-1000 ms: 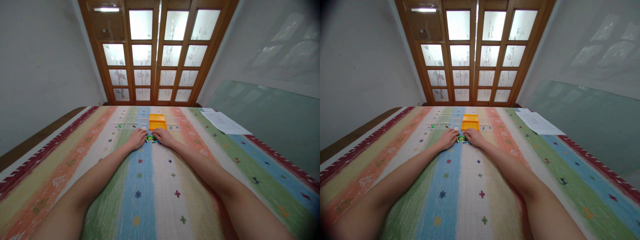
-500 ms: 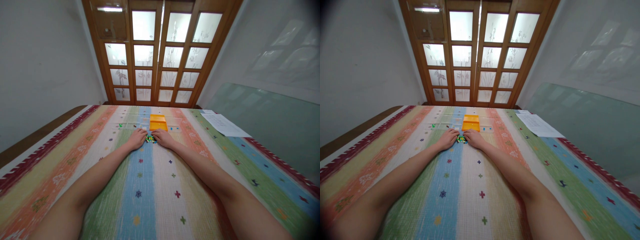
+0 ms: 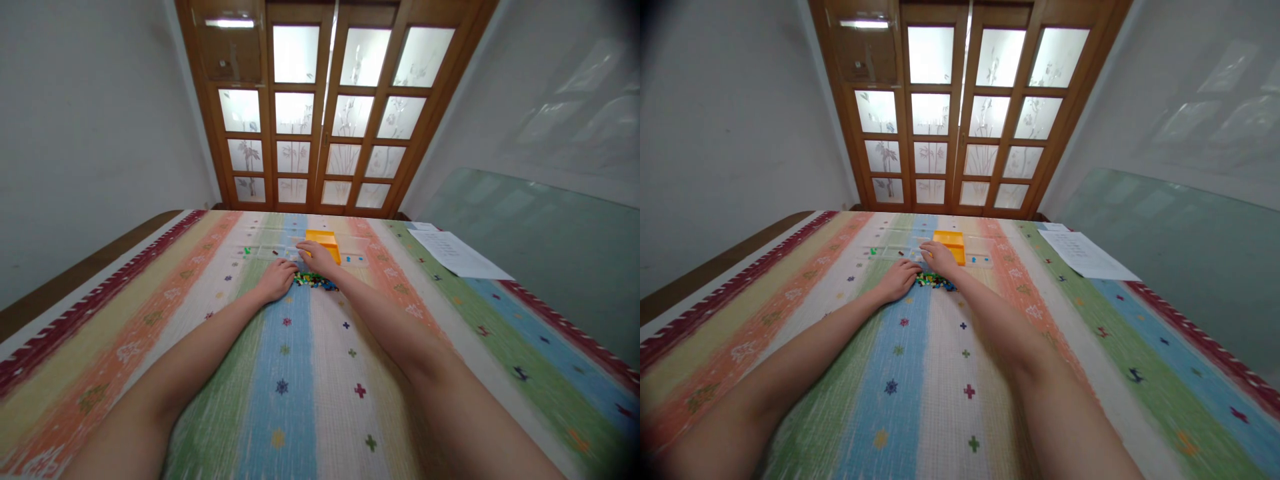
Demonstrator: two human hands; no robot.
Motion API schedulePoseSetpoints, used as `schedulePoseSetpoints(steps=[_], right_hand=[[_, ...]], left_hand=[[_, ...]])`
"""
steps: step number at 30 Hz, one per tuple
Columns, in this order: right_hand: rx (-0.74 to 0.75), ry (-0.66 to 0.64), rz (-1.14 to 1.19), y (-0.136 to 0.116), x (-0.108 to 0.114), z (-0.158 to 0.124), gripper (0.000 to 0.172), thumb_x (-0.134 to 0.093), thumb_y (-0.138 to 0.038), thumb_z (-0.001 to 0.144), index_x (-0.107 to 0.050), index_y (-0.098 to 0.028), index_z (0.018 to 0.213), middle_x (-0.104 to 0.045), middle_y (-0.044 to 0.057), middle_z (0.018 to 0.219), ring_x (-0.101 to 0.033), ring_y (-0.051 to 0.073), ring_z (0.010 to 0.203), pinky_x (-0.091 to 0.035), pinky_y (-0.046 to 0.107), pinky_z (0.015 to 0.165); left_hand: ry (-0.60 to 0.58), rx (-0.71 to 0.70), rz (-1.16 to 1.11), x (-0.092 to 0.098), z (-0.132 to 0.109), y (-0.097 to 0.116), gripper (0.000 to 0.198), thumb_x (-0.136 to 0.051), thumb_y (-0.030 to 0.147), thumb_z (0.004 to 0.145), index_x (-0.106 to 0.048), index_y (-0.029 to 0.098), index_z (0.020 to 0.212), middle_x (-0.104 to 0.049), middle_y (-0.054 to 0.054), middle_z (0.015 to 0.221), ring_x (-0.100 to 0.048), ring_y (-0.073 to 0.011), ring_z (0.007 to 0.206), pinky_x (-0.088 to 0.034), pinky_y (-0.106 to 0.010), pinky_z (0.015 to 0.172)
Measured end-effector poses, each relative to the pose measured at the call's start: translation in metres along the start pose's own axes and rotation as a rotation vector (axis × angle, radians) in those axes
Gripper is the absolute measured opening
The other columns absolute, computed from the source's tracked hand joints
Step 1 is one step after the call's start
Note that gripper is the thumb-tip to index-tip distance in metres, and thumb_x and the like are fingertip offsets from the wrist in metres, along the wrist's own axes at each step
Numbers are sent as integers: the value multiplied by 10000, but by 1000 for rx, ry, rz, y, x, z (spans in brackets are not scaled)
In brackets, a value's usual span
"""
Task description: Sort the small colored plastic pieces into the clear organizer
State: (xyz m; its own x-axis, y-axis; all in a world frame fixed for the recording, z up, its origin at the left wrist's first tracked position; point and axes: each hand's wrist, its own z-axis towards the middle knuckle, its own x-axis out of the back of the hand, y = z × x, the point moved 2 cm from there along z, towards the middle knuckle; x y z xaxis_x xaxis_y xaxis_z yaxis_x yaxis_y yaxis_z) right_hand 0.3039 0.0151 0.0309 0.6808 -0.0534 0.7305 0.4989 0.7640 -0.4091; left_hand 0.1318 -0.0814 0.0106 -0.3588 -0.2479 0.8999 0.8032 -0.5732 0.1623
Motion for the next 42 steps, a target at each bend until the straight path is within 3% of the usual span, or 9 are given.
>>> schedulePoseSetpoints(steps=[8,13,18,22,26,29,38,42], right_hand=[[-59,28,39,18,9,-16,316,-520,-221,998,-762,-194,1199,-723,104,1296,-653,234,1231,-483,417,1122],[-47,39,-3,21,21,-36,284,-543,-236,996,-767,-203,1168,-743,102,1239,-666,250,1176,-502,444,1080],[-36,39,19,22,34,-64,272,-541,-241,1005,-764,-209,1157,-746,103,1211,-672,241,1130,-514,429,1039],[-58,70,34,23,41,-72,269,-529,-249,1012,-768,-208,1126,-755,100,1160,-678,246,1088,-513,420,1006],[-35,48,30,20,39,-71,272,-519,-252,1018,-770,-185,1099,-758,108,1121,-676,250,1060,-508,411,976],[-18,25,30,19,36,-71,271,-514,-248,1025,-768,-190,1098,-756,102,1113,-671,236,1049,-505,389,961],[-29,14,23,20,37,-71,257,-533,-232,1006,-780,-198,1069,-758,98,1093,-666,237,1034,-503,384,956],[-28,5,22,16,38,-71,262,-532,-226,1005,-785,-196,1069,-760,102,1086,-667,241,1031,-506,391,959]], left_hand=[[13,17,-45,-2,0,-1,398,-394,278,1050,-724,189,1255,-703,-101,1288,-553,-259,1207,-410,-469,1140],[114,97,-202,0,3,-11,407,-392,296,1044,-725,193,1253,-706,-95,1310,-576,-243,1225,-412,-460,1153],[296,406,-504,16,5,-45,398,-413,313,998,-748,209,1186,-731,-80,1247,-628,-232,1181,-457,-440,1113],[452,690,-808,30,-5,-83,429,-458,392,946,-755,161,1154,-760,-91,1033,-666,-190,832,-558,-356,853],[608,842,-1038,38,-20,-117,393,-553,363,851,-743,159,1127,-738,-86,1132,-574,-97,627,-535,-274,694],[661,948,-1157,40,-27,-133,391,-574,332,832,-718,154,1149,-719,-107,1189,-540,-60,569,-519,-248,646],[646,1017,-1181,43,-31,-135,382,-584,344,881,-688,177,1209,-706,-118,1207,-576,-65,571,-511,-240,616],[644,1024,-1136,41,-32,-134,426,-607,387,881,-678,173,1243,-721,-108,1126,-612,-84,595,-485,-229,590]])
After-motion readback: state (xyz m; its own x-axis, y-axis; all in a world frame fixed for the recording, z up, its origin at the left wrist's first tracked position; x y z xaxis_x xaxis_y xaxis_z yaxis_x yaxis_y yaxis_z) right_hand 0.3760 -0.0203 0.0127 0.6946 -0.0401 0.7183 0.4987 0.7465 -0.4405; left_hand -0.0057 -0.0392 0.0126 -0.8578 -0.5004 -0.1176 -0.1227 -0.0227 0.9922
